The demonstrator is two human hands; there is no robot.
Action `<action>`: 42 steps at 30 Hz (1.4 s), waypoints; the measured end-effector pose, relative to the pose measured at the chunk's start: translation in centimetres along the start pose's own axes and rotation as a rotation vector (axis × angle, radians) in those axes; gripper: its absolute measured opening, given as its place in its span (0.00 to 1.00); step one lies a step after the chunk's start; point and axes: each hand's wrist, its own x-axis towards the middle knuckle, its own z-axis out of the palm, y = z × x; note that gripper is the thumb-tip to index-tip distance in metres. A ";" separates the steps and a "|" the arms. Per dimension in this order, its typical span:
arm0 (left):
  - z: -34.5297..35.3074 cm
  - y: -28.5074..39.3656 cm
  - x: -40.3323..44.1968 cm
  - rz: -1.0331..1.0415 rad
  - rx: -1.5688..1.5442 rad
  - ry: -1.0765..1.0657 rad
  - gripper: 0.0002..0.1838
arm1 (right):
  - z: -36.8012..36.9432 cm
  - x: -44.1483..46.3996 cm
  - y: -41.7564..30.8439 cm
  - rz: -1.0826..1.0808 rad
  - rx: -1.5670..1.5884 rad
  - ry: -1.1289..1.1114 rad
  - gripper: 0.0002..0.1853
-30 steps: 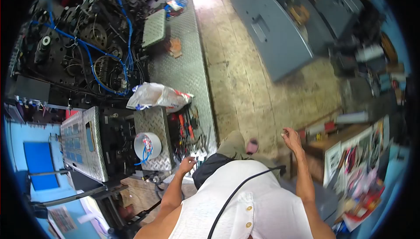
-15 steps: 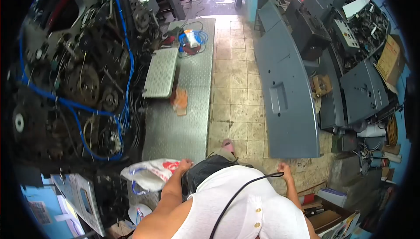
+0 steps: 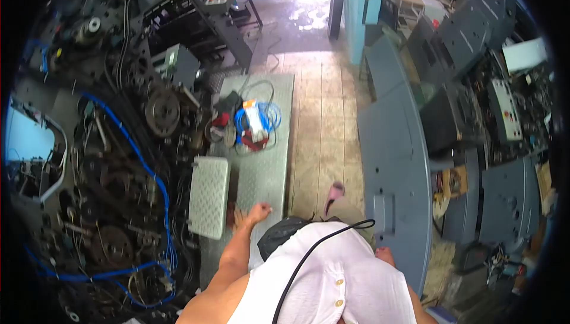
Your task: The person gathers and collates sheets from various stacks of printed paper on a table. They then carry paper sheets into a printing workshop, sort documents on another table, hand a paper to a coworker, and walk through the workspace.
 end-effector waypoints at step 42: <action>-66.2 55.0 113.5 -0.140 -0.309 0.138 0.27 | 71.3 31.1 -175.7 -1.225 -0.610 -0.268 0.13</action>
